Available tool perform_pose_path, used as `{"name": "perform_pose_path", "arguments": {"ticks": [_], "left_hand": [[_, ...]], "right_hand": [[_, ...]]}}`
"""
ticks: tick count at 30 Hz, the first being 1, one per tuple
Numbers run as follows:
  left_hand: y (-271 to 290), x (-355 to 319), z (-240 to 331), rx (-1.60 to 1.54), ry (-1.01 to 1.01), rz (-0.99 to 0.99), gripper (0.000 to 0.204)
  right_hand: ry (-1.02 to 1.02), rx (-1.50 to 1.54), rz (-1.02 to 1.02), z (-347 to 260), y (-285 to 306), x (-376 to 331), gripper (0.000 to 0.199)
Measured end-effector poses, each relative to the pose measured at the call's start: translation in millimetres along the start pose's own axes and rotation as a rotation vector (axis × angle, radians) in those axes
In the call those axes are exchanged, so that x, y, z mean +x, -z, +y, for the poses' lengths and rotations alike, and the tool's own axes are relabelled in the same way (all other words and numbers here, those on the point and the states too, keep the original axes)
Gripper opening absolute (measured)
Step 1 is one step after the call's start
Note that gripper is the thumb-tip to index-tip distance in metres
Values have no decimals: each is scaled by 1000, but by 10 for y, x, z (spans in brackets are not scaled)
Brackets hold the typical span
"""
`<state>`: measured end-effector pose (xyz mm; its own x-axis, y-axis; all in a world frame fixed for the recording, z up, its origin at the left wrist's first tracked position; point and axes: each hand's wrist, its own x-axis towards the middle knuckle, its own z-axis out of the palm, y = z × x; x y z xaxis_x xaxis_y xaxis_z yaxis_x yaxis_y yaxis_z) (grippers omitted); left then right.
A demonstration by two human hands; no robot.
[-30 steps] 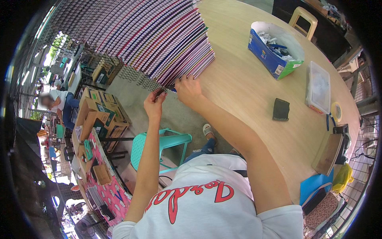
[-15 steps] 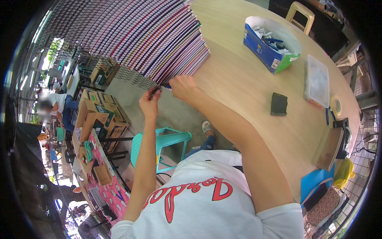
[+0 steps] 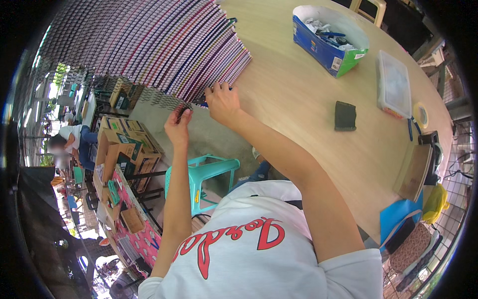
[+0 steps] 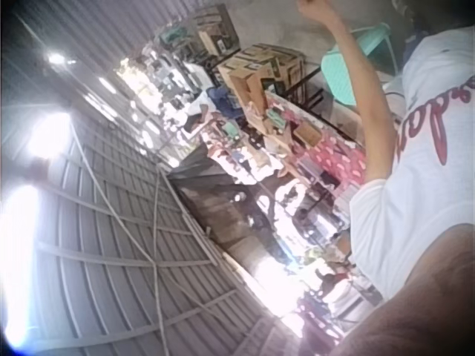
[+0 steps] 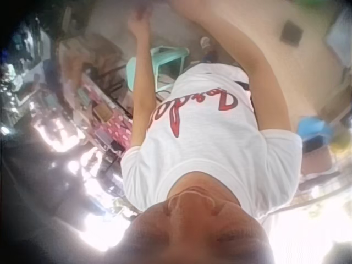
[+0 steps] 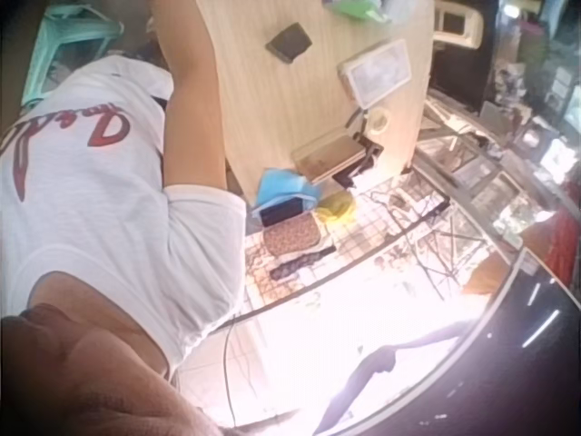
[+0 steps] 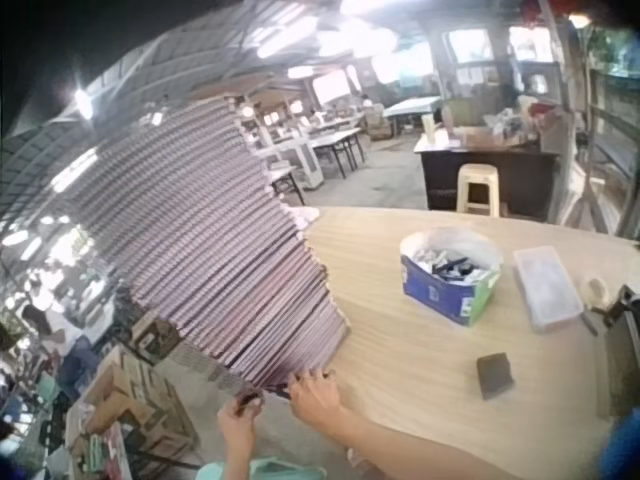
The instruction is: The person uses pliers to trim the excess metal wire from the spiral bindings of notebooks, working through a large stack on a table.
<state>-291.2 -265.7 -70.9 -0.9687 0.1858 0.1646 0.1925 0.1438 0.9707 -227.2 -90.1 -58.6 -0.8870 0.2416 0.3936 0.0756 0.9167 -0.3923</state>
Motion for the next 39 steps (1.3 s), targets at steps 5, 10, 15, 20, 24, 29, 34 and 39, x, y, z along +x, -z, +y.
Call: {"name": "perform_pose_path", "arguments": {"ticks": [5,10,15,20,24,29,34,39], "left_hand": [[4,62,-33,-86,64,20,23],[78,115,20,214,-72,-32,19],[186,180,101,589,-176,-106,19],[260,242,105,670,-182,-143,18],[225,258,115,628,-204,-133,19],[233,236,127,536,-174,-99,19],[198,222,121,573,-167,-97,19],[258,252,13,479,-174,-64,20]], "right_hand": [[-28,48,-90,-84,0,63,25],[-36,-9,-53,-132,-50,59,30],[-73,47,-54,-98,-69,-13,36],[-63,43,-40,-145,-57,-7,33],[-77,33,-29,-138,-60,2,30],[-27,12,9,-132,-37,-35,27],[-13,-11,-18,-151,-58,34,28],[33,-49,-3,-208,-65,63,29]]}}
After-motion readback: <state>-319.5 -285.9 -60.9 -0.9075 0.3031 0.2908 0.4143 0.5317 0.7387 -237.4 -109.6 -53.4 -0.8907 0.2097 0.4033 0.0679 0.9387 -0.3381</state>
